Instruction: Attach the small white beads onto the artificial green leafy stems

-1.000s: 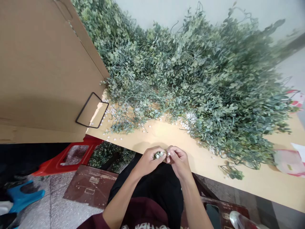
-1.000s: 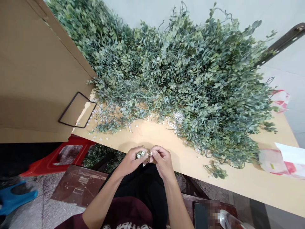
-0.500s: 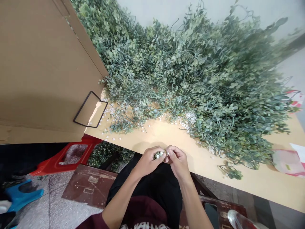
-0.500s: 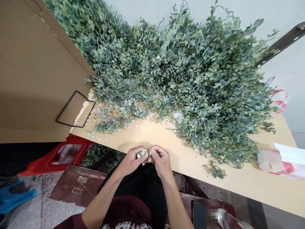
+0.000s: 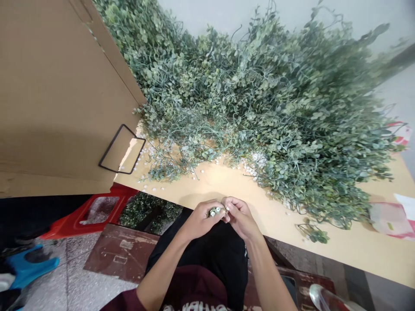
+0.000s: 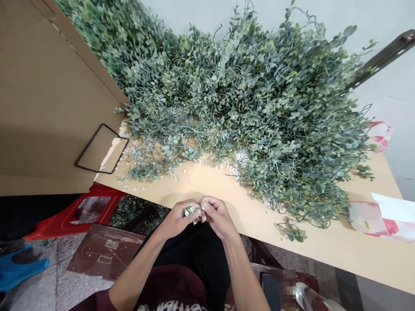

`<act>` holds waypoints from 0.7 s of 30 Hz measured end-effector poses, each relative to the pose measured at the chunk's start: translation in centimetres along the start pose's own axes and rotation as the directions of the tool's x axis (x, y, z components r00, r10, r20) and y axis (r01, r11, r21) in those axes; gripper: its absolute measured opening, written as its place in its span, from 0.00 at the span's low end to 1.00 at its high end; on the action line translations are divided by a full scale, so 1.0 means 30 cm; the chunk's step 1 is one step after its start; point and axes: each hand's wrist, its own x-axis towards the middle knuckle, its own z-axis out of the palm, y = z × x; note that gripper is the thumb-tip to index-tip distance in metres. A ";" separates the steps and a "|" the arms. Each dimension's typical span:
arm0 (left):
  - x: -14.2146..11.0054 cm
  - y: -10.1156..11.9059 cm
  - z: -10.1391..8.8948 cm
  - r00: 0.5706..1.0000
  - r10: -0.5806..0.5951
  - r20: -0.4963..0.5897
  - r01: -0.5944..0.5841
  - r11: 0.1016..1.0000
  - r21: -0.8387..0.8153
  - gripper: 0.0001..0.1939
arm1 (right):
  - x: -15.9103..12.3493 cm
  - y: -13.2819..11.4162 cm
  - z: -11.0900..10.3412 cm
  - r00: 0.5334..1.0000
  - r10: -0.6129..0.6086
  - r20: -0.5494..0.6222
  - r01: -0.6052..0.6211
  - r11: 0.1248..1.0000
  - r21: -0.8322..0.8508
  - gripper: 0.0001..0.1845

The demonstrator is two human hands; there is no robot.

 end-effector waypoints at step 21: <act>-0.004 -0.013 -0.005 1.000 -0.002 -0.019 0.003 0.999 0.042 0.18 | -0.001 0.006 -0.005 1.000 0.025 0.005 -0.025 0.998 -0.049 0.16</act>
